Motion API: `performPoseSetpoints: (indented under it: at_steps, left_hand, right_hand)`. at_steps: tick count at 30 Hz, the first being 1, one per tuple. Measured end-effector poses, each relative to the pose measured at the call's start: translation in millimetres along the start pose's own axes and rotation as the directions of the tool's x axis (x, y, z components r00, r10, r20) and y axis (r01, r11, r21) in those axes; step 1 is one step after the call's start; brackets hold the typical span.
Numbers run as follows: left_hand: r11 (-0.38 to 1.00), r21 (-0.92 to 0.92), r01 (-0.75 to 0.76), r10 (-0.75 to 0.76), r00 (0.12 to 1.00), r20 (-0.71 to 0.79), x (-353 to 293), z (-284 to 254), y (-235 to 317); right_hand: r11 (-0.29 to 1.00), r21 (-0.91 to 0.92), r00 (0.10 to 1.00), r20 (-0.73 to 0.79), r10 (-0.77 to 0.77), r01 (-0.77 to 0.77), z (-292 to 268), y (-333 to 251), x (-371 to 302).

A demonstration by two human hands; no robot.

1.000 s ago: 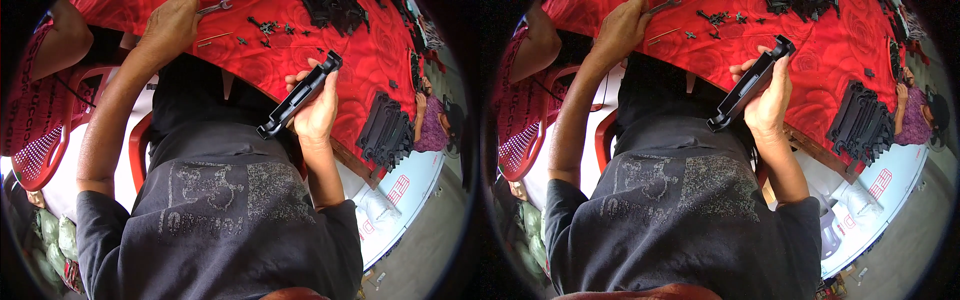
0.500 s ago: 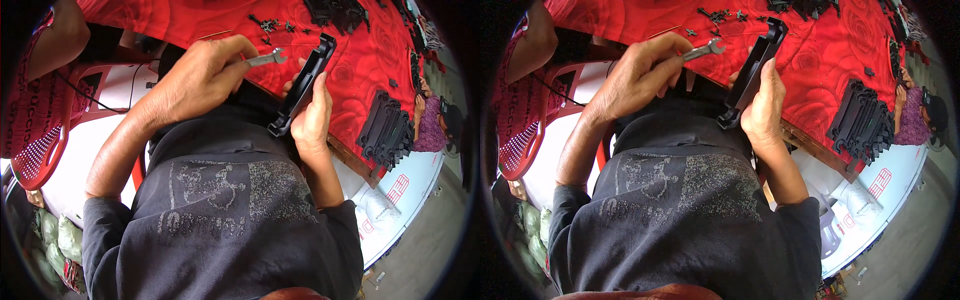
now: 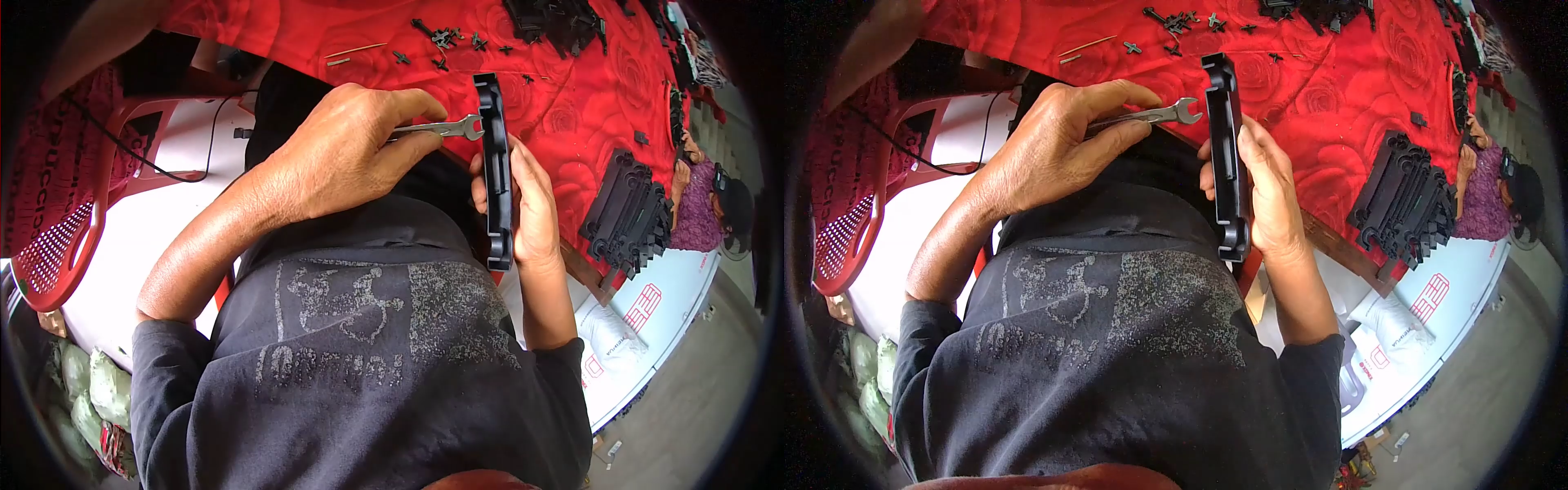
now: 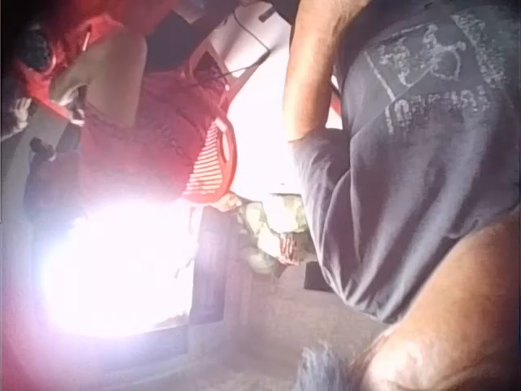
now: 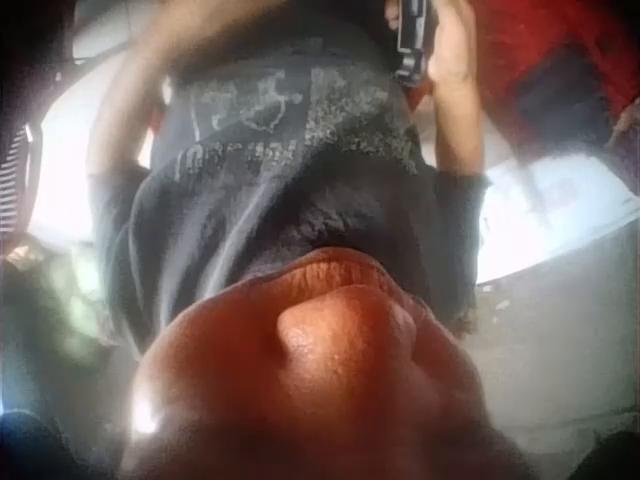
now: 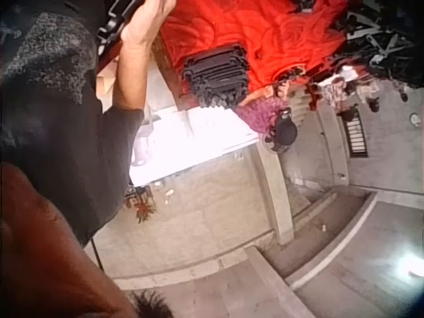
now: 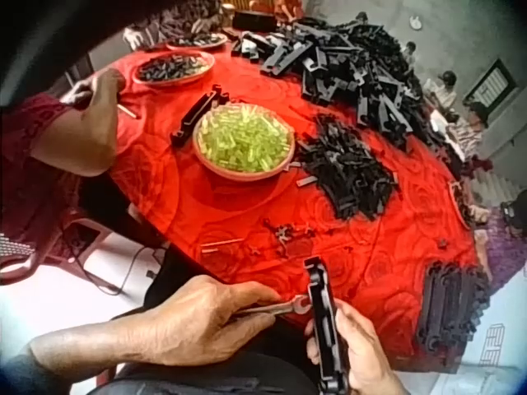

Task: The person uses a wrench on a small piece inside a black plastic housing. Then, the person fits small plastic components into the housing and presses them into place by hand.

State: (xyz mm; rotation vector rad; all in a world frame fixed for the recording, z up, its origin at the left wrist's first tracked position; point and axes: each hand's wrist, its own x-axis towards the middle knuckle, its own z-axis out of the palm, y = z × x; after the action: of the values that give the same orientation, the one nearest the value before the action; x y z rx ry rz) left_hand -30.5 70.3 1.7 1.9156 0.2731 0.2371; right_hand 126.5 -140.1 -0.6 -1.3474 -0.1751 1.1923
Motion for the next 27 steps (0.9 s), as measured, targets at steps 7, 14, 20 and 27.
performPoseSetpoints:
  at_steps: [7, 14, 20, 27]
  left_hand:
    - [0.997, 0.077, -0.007, 0.000, 0.995, 0.095, 1.5, -4.0, 5.8]
    - [0.972, 0.135, -0.193, 0.198, 0.980, -0.031, 1.6, 7.5, -2.5]
    - [0.959, 0.235, -0.160, 0.138, 0.985, 0.106, 7.5, 8.1, 7.7]
    - [0.912, 0.390, -0.128, 0.090, 0.989, 0.114, 19.0, 11.6, 12.6]
  right_hand:
    - [0.994, -0.107, 0.992, 0.124, 0.030, -0.017, -3.6, -11.4, -8.9]
    - [0.872, -0.487, 0.991, 0.083, 0.108, -0.055, 0.1, -35.4, -12.3]
    - [0.550, -0.835, 0.989, 0.079, 0.125, -0.003, -1.8, -48.6, -7.1]
    - [0.372, -0.924, 0.996, 0.093, 0.008, 0.084, -5.8, -55.6, 12.6]
